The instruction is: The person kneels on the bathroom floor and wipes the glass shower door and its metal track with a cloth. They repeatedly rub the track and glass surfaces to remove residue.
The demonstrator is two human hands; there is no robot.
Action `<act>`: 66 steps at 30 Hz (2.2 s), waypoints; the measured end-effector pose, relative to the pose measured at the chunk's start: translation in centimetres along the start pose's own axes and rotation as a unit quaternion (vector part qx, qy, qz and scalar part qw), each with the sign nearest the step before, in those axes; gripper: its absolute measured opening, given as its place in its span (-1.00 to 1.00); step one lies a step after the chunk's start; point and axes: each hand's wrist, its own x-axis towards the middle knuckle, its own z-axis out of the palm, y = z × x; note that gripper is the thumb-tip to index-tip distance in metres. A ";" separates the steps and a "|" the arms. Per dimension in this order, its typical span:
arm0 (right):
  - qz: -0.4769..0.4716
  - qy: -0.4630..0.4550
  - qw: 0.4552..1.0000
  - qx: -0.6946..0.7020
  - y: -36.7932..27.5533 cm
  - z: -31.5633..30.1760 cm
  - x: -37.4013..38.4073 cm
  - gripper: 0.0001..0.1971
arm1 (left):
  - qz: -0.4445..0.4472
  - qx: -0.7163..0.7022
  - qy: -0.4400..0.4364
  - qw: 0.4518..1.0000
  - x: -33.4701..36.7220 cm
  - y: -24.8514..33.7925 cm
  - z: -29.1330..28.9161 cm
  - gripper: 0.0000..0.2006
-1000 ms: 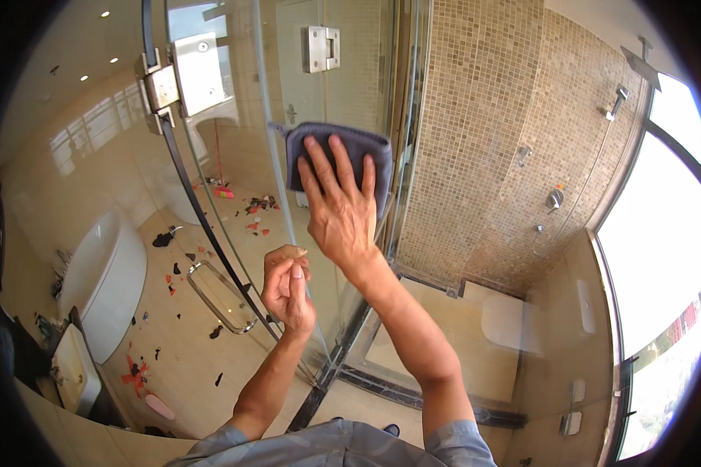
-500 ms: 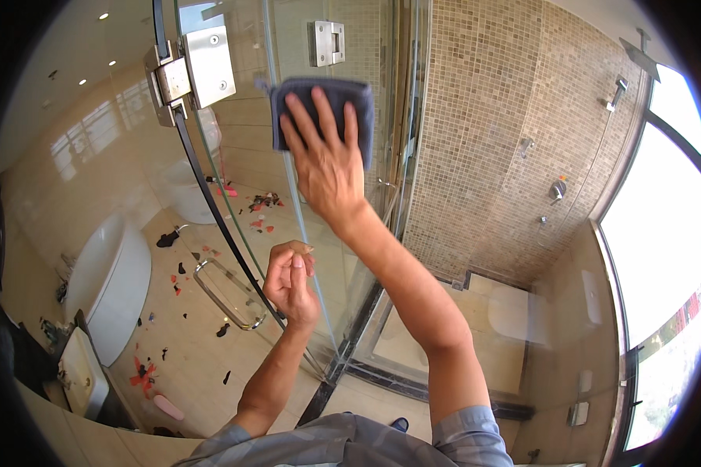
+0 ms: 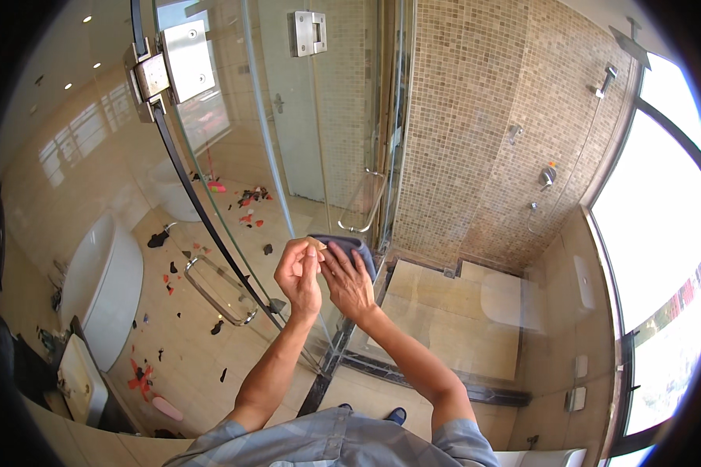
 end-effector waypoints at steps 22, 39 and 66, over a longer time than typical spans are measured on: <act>0.092 0.302 0.939 -0.134 8.0 -24.8 17.5 -0.44 | 0.000 -0.102 -0.037 0.994 2.0 1.5 7.8 -0.90; 0.301 0.463 0.800 -0.234 23.7 -30.6 2.5 -0.44 | 0.057 -0.022 -0.198 0.978 1.2 0.2 11.4 -0.91; 0.165 0.272 0.940 -0.124 9.5 -16.9 5.5 -0.49 | 0.075 -0.093 -0.029 0.992 -0.1 1.0 9.5 -0.80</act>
